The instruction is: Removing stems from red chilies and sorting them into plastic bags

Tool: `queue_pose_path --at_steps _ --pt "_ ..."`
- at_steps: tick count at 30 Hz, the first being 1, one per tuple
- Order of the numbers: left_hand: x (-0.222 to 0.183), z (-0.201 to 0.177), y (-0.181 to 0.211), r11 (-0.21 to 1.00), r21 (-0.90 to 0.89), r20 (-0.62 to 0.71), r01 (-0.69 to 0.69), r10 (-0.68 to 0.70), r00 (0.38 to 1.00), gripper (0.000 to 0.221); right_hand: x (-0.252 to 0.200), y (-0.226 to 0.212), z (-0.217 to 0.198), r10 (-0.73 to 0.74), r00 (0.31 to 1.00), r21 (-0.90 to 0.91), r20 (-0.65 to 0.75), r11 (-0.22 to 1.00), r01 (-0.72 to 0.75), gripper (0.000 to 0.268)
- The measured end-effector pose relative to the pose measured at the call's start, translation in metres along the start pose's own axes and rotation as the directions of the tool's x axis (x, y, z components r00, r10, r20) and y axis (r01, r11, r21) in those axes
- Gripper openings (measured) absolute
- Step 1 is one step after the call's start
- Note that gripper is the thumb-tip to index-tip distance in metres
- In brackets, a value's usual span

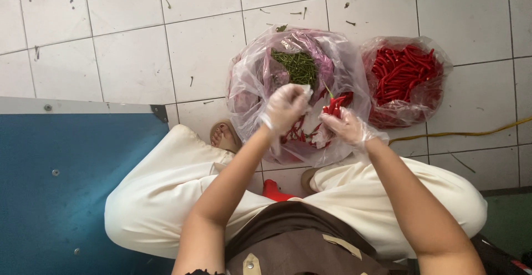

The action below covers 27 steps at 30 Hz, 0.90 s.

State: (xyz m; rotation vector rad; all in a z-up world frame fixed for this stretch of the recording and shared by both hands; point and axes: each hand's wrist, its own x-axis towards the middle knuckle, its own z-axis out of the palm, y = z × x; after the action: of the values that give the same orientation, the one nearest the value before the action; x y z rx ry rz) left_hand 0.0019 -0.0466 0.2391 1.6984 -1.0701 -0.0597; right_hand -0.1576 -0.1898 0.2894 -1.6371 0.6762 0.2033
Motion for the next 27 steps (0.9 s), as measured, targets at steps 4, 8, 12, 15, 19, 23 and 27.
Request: queue_pose_path --at_steps 4,8,12,15,19,23,27 --pt "0.019 -0.034 0.061 0.291 -0.756 0.336 0.586 -0.596 0.729 0.019 -0.012 -0.039 -0.005 0.066 0.987 0.242 0.146 0.965 -0.100 0.017" --pt "0.031 -0.033 0.098 0.242 -0.767 0.360 0.594 -0.605 0.711 0.005 -0.021 -0.052 -0.005 0.089 0.960 0.211 0.265 0.966 -0.148 0.012" --pt "0.024 -0.032 0.071 0.321 -0.719 0.393 0.616 -0.543 0.742 0.006 -0.027 -0.068 -0.014 0.060 0.933 0.110 0.355 0.988 -0.106 0.021" --pt "0.019 -0.036 0.045 0.540 -0.518 0.608 0.663 -0.313 0.730 0.003 -0.022 -0.059 -0.017 0.066 0.894 -0.074 0.444 0.997 -0.037 0.035" --pt "0.009 -0.030 0.057 0.536 -0.493 0.768 0.685 -0.102 0.632 0.001 -0.014 -0.045 -0.023 0.328 0.644 -0.204 0.691 0.943 -0.262 0.037" --pt "0.005 -0.036 0.081 0.302 -0.579 0.779 0.757 -0.071 0.624 0.009 -0.025 -0.049 -0.025 0.307 0.464 -0.096 0.831 0.901 -0.423 0.028" --pt "-0.004 -0.012 0.073 0.099 -0.709 0.668 0.698 -0.221 0.710 0.007 -0.012 -0.017 -0.016 0.253 0.602 0.068 0.757 0.886 -0.458 0.033"
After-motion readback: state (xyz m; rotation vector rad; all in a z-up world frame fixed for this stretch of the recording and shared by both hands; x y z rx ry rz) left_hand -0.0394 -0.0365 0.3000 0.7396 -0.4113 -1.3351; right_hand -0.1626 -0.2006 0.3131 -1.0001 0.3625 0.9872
